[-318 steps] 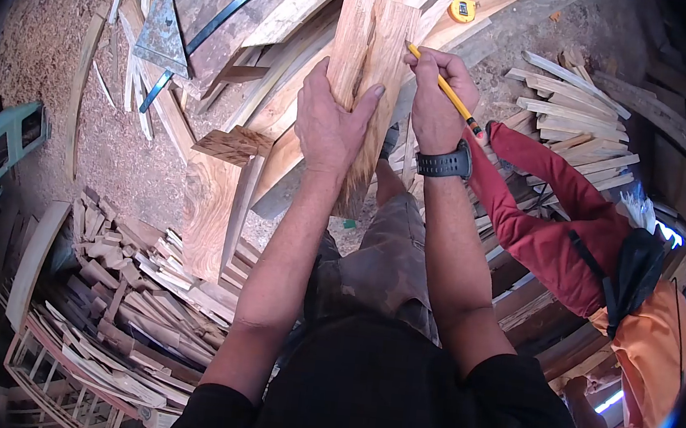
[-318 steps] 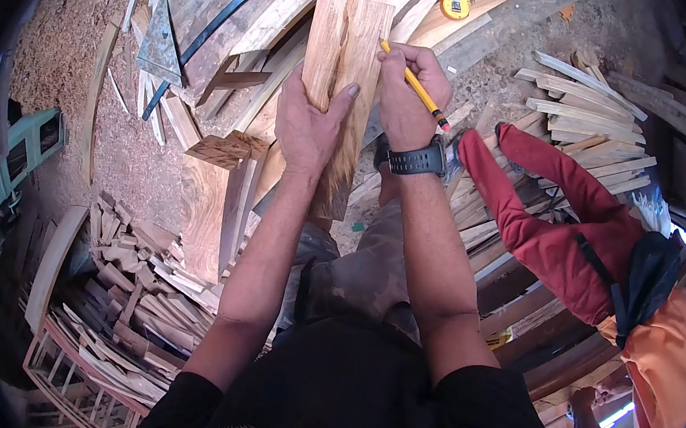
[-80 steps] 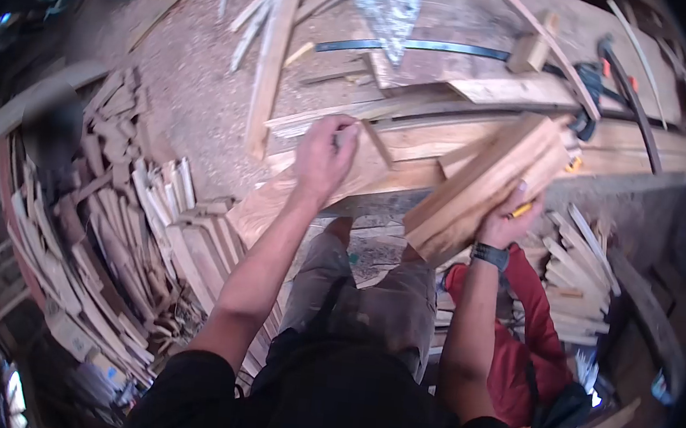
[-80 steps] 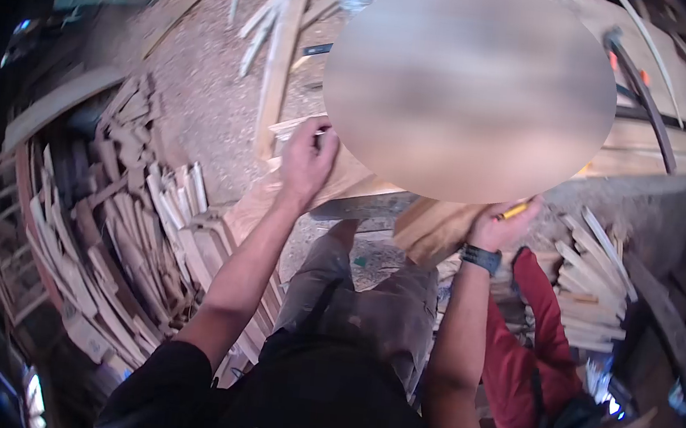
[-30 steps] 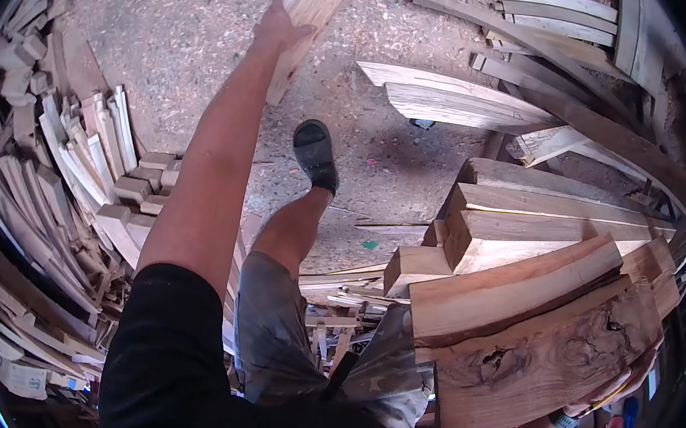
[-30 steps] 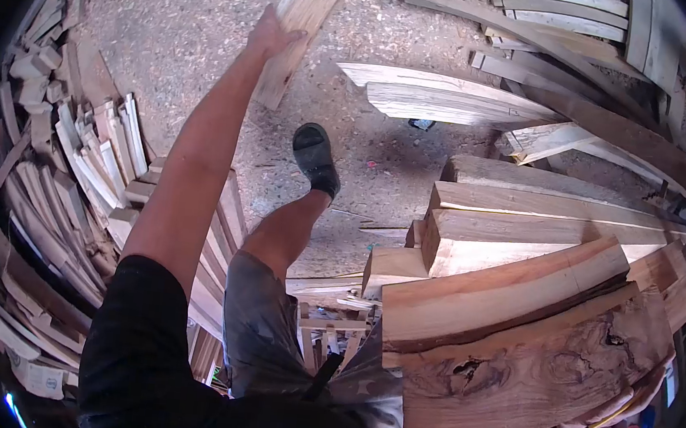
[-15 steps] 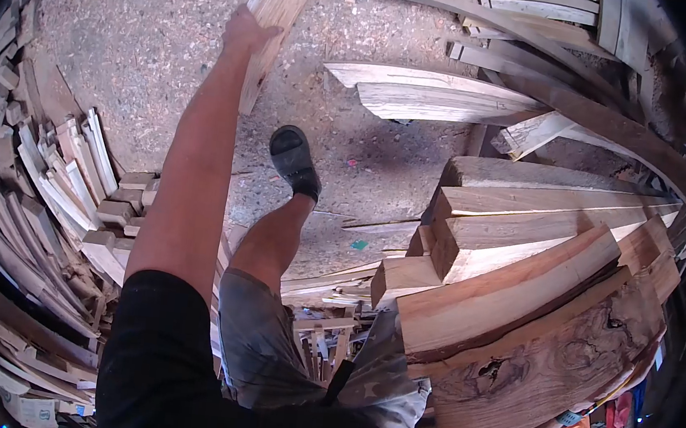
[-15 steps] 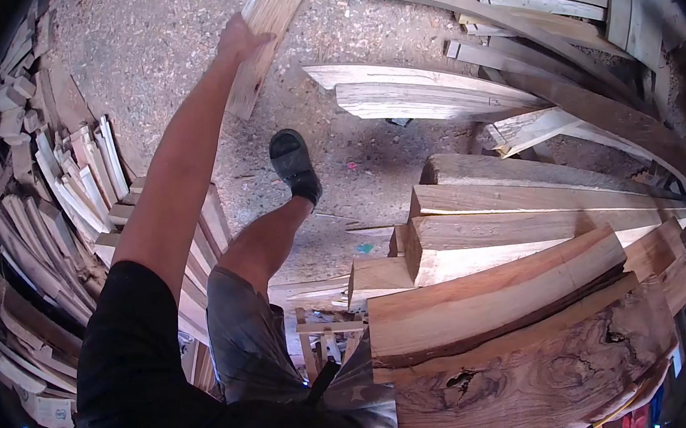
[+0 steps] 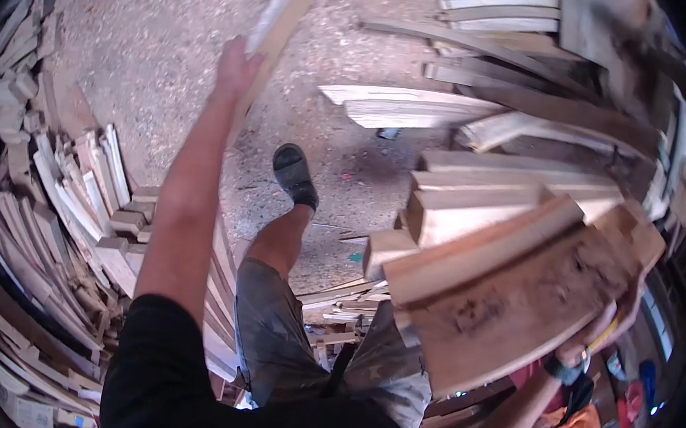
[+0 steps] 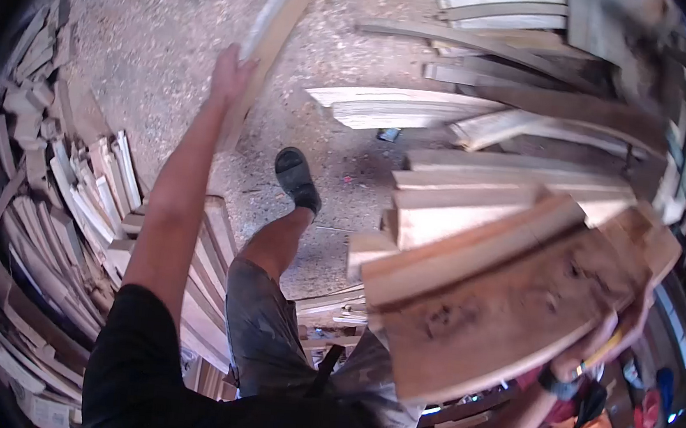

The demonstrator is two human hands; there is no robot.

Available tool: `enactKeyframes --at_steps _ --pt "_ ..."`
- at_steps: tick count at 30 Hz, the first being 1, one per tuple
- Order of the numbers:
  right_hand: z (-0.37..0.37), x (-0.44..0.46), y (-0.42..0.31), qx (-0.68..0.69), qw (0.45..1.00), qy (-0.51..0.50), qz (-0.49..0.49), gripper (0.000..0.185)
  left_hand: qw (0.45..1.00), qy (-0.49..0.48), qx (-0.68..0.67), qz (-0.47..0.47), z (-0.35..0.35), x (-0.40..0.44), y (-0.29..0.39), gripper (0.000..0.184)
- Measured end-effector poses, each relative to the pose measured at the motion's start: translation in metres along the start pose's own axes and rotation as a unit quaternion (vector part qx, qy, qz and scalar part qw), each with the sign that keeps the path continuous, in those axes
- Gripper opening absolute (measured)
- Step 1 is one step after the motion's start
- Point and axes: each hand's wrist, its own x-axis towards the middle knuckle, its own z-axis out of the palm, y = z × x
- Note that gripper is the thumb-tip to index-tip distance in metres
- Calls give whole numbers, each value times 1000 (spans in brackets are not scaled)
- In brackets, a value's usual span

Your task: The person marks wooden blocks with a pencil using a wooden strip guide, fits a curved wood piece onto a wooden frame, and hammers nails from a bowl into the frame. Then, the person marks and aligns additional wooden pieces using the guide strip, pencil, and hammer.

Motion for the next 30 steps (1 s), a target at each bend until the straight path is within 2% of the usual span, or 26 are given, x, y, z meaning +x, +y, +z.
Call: enactKeyframes --at_steps 2,4,5,6,8,10,12,13,14,18,20,22,24,26,28,30 --pt "3 1 -12 5 1000 3 15 59 999 31 -9 16 -23 -11 5 58" --pt "-1 2 -23 -2 999 -28 -29 52 995 -58 -62 -60 -78 -19 52 69" --pt "1 -2 -11 50 997 -1 -53 52 997 -38 -29 -59 -89 -21 54 72" --pt "0 0 -15 63 997 10 -45 53 998 -58 -4 -36 -105 -19 57 73" --pt "-2 -1 -15 57 998 23 -32 55 993 -102 -63 4 -151 -20 86 68" --pt "-6 1 -19 29 999 24 -29 59 980 -167 -97 -56 -190 -18 104 67" --pt "-4 3 -18 -6 999 33 -27 61 971 -182 -144 -58 -230 -43 149 68" --pt "-1 1 -14 -13 999 38 -18 62 973 -186 -110 -80 -249 -58 169 68" --pt "-2 2 -12 12 999 30 -8 63 974 -185 -79 -103 -269 -73 183 68" --pt "-2 1 -16 16 1000 18 20 65 970 -174 -115 -122 -322 -147 191 66" --pt "-2 1 -14 44 999 9 31 64 950 -191 -177 -172 -350 -193 203 62" --pt "-3 1 -14 67 997 5 38 64 945 -199 -204 -157 -379 -244 231 58" --pt "-4 0 -12 83 995 -12 46 63 964 -113 -186 -155 -399 -305 281 54" --pt "-6 0 -9 116 992 -12 52 62 972 -113 -123 -162 -420 -357 287 47" --pt "-10 0 -10 159 985 -6 60 60 960 -85 -193 -183 -433 -411 331 40" --pt "-22 5 -13 222 974 8 49 60 960 -70 -180 -203 -447 -460 368 35"
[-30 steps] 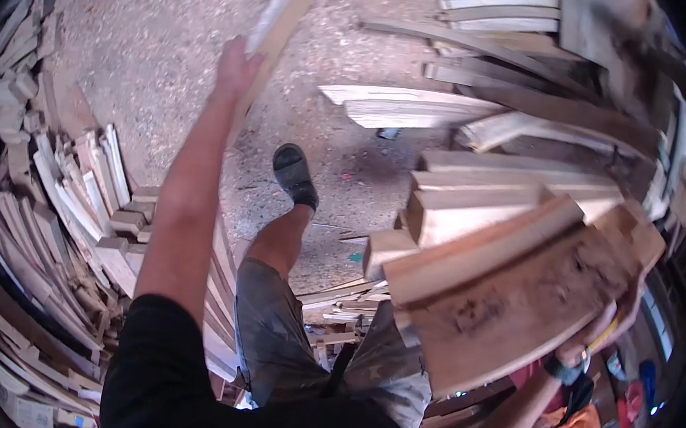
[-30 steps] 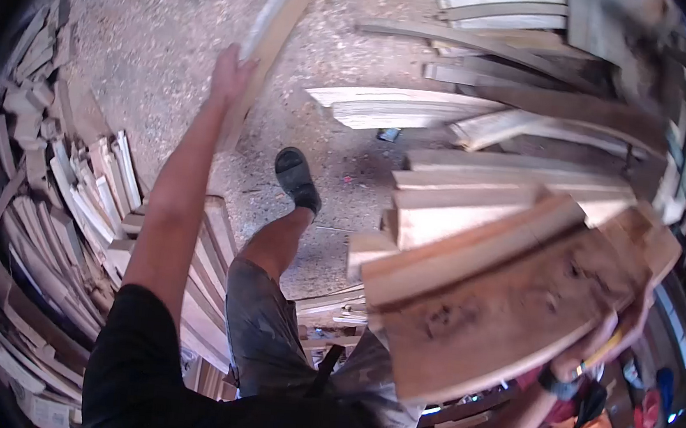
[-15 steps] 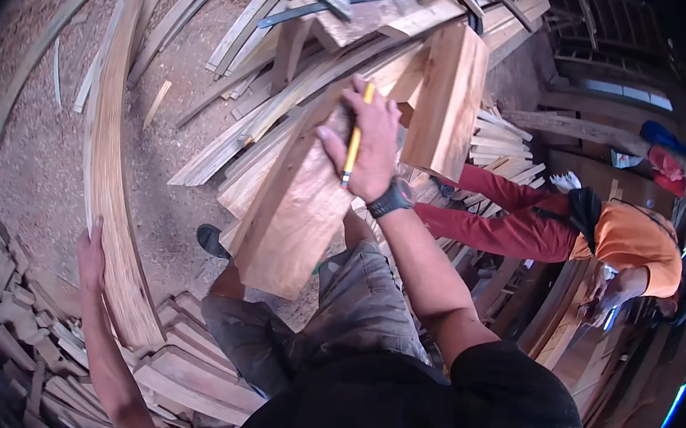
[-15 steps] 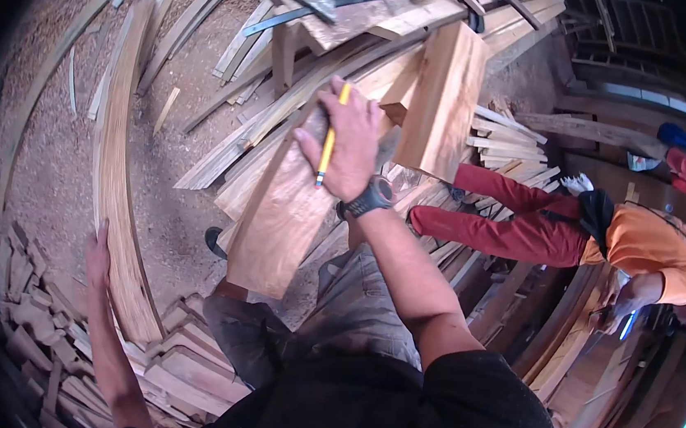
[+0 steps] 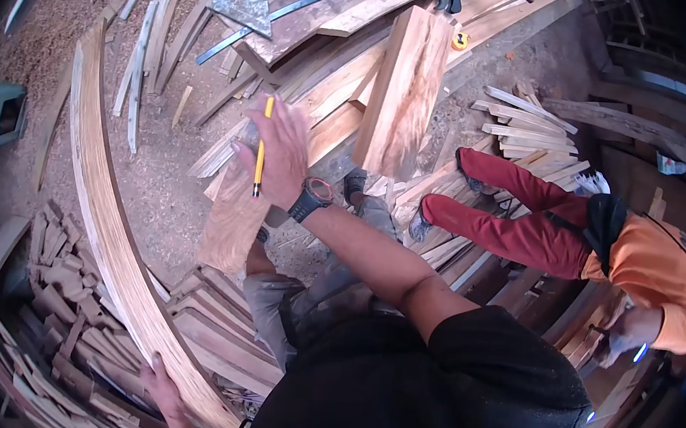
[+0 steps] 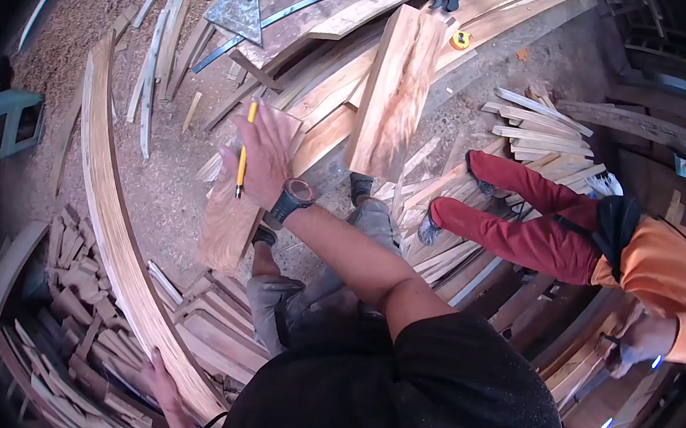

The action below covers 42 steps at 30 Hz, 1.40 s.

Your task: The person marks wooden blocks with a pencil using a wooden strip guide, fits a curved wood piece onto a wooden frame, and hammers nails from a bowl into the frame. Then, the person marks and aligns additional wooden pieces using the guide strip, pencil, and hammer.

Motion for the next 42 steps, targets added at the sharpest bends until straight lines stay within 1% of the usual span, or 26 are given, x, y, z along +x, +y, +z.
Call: enactKeyframes --at_steps 2,3,5,6,7,9,10,12,13,15,16,17,19,20,21,23,24,28,32,34,35,37,38,40,41,42 --pt "-26 6 -14 113 993 -8 -17 59 1000 19 -10 -14 18 -55 15 29" --pt "-36 7 -21 122 992 -6 -17 59 999 29 -19 -6 31 -78 26 27" --pt "-51 10 -34 330 941 -65 -15 60 998 56 -7 41 65 -116 53 27" --pt "-60 9 -39 343 933 -101 33 63 998 50 -10 41 73 -126 51 29" --pt "-62 11 -41 345 932 -102 31 63 998 43 -15 42 80 -133 47 31" --pt "-63 17 -50 480 867 -93 99 63 995 21 -82 54 105 -141 62 37" --pt "-68 18 -50 480 866 -94 98 63 993 7 -95 70 115 -142 67 35" --pt "-89 30 -56 570 759 -153 275 70 990 -9 -109 88 131 -134 80 32" --pt "-91 32 -54 569 761 -151 274 70 990 -36 -98 93 136 -128 84 29" --pt "-98 35 -57 656 695 -115 271 69 989 -66 -87 102 147 -120 86 26" --pt "-106 34 -61 692 646 -102 304 65 988 -67 -109 82 159 -121 80 22" --pt "-102 28 -63 690 649 -104 303 65 987 -69 -130 62 168 -126 72 19" --pt "-82 17 -56 631 720 -5 289 63 989 -56 -124 65 182 -132 55 16" --pt "-62 8 -46 616 725 13 307 60 989 -61 -113 72 184 -135 48 15" --pt "-63 5 -48 617 728 10 299 60 989 -65 -101 81 185 -136 42 15" --pt "-66 -13 -52 645 685 15 338 57 991 -64 -96 74 176 -141 27 17" --pt "-55 -21 -50 628 668 35 397 50 992 -65 -71 79 172 -145 19 18" --pt "-66 -60 -63 629 650 15 427 45 995 -56 10 87 150 -163 -1 23" --pt "-72 -77 -55 621 659 52 422 39 991 -70 66 97 141 -175 -16 25" --pt "-82 -78 -48 618 674 80 397 38 982 -142 -29 122 145 -171 -20 30" --pt "-89 -76 -43 616 676 79 396 38 982 -142 -31 122 150 -168 -15 30" --pt "-101 -72 -35 624 677 76 384 44 972 -225 -55 47 156 -166 8 31" --pt "-106 -68 -31 611 693 79 374 48 972 -224 -57 46 160 -164 13 31" --pt "-109 -66 -15 614 685 68 386 51 945 -293 1 145 172 -156 24 36" --pt "-110 -66 -7 618 674 59 400 53 947 -289 2 143 183 -152 34 36" --pt "-115 -65 -4 600 688 37 406 49 935 -325 -54 131 195 -146 46 40"
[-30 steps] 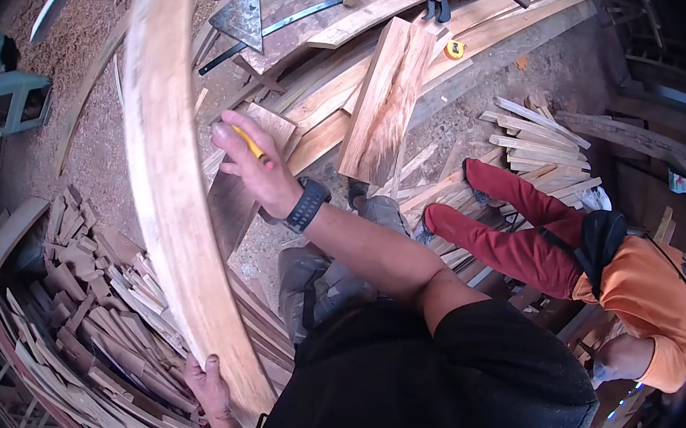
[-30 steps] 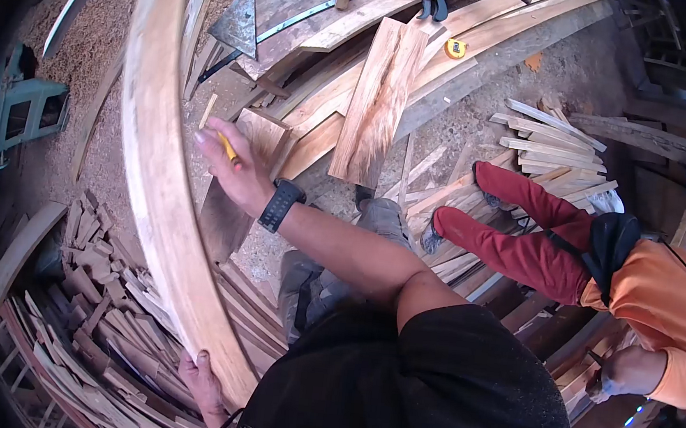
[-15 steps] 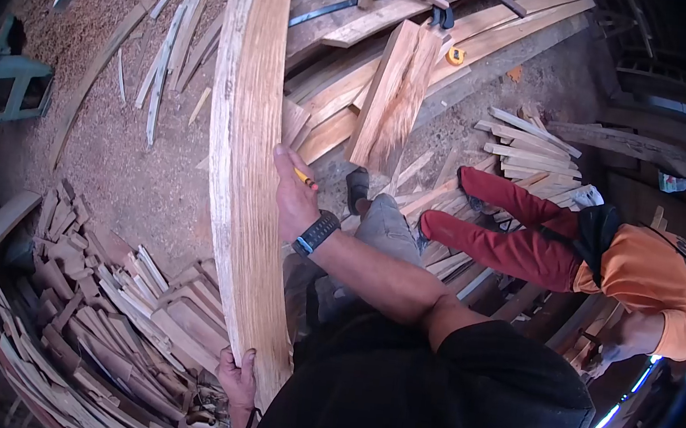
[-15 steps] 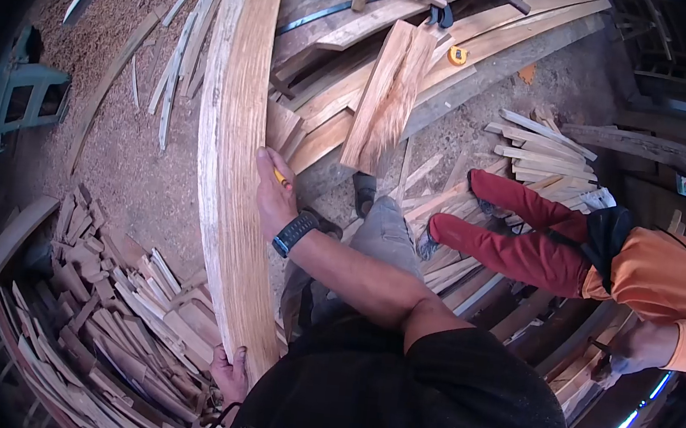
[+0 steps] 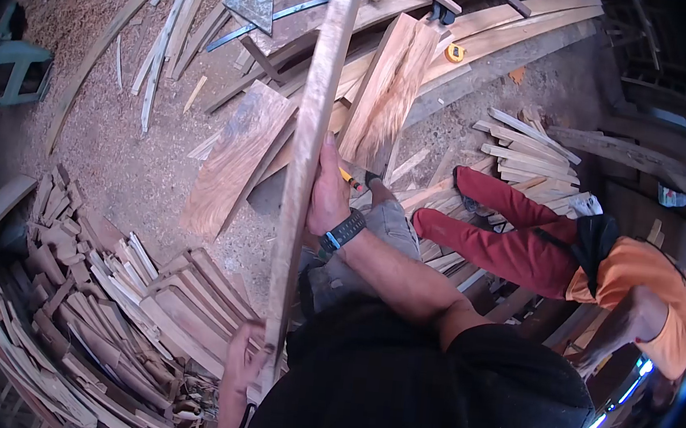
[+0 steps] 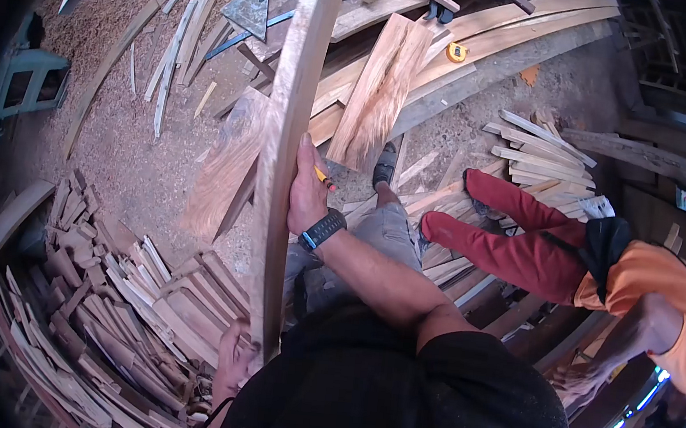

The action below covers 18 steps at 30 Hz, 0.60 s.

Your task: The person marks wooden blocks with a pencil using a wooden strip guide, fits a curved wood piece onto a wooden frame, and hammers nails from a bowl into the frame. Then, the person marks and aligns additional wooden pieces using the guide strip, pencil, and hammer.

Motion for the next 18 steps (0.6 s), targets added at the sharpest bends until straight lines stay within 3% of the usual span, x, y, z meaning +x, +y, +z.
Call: enactKeyframes --at_steps 3,6,8,11,12,14,15,17,18 --pt "-8 -1 -25 14 999 -30 29 52 986 0 -166 24 46 73 24 59" --pt "-35 16 -41 -47 999 -10 -4 54 995 38 -90 -31 87 137 3 59" --pt "-48 30 -57 -71 997 10 -15 55 959 -78 -241 -127 112 179 11 57" --pt "-62 41 -95 -107 992 -12 -61 57 979 -18 -134 -154 138 202 -5 47" --pt "-60 43 -118 -79 994 -47 -61 56 992 16 -100 -78 147 209 -6 50" --pt "-75 74 -120 -35 989 -96 -108 59 988 17 -120 -90 159 217 11 52" --pt "-77 76 -125 -31 989 -94 -106 59 985 14 -145 -94 165 223 23 54" --pt "-80 79 -137 -131 973 13 -190 66 991 27 -103 -84 170 230 30 55" --pt "-82 71 -148 -141 977 -3 -160 72 995 2 -82 -50 168 233 21 55"
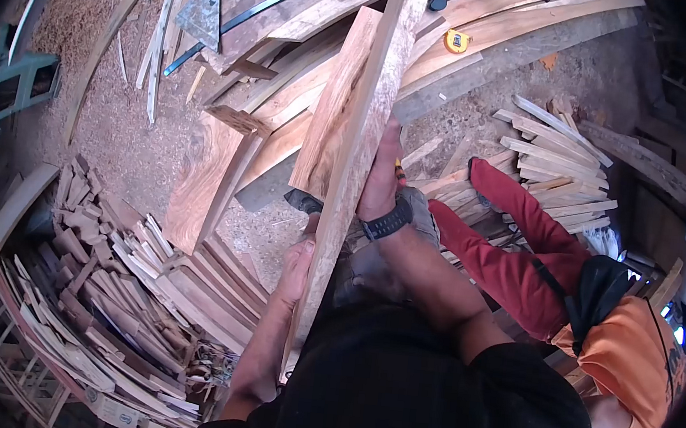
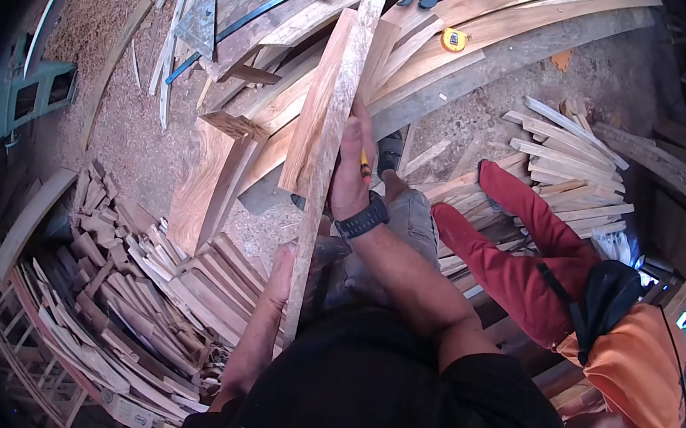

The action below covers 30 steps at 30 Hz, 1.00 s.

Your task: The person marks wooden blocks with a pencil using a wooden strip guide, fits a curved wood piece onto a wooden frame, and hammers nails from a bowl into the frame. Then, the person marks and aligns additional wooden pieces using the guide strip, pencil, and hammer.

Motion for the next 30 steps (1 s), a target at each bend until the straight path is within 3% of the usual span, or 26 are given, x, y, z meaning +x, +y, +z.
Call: enactKeyframes --at_steps 2,7,9,11,14,15,17,20,21,23,24,26,27,29,30 --pt "-9 7 2 -15 999 -9 -38 73 999 -40 -21 28 1 5 6 56" --pt "-3 15 13 -61 990 27 -122 72 996 -64 -42 -35 -16 20 -3 54" --pt "-1 19 3 -57 994 -6 -90 81 992 -81 -79 -58 -23 30 -22 53" --pt "4 23 9 -153 977 3 -151 80 985 -75 -97 -117 -25 37 -39 52" --pt "8 23 11 -162 976 16 -144 81 959 -30 -194 -205 -33 39 -82 49" --pt "9 23 11 -174 975 24 -137 81 959 -29 -193 -206 -35 40 -89 49" --pt "8 23 17 -166 978 23 -126 81 996 -77 14 -33 -40 45 -97 43" --pt "8 21 18 -170 981 23 -90 81 983 -143 -104 -43 -23 59 -26 35" --pt "10 21 20 -175 978 39 -108 71 984 -141 -104 -43 -23 62 -25 35" --pt "12 18 20 -179 974 53 -126 61 973 -46 -146 -174 -22 65 -23 34" --pt "14 17 20 -183 973 59 -125 61 973 -45 -146 -174 -26 65 -34 34" --pt "15 16 19 -186 972 67 -127 60 993 -106 -38 -22 -33 69 -51 39" --pt "15 15 19 -186 972 65 -130 61 993 -108 -37 -23 -37 67 -56 39" --pt "13 12 20 -185 972 63 -132 62 972 -67 -164 -155 -43 63 -65 45" --pt "13 9 20 -184 972 62 -132 63 972 -66 -165 -157 -40 61 -69 45"
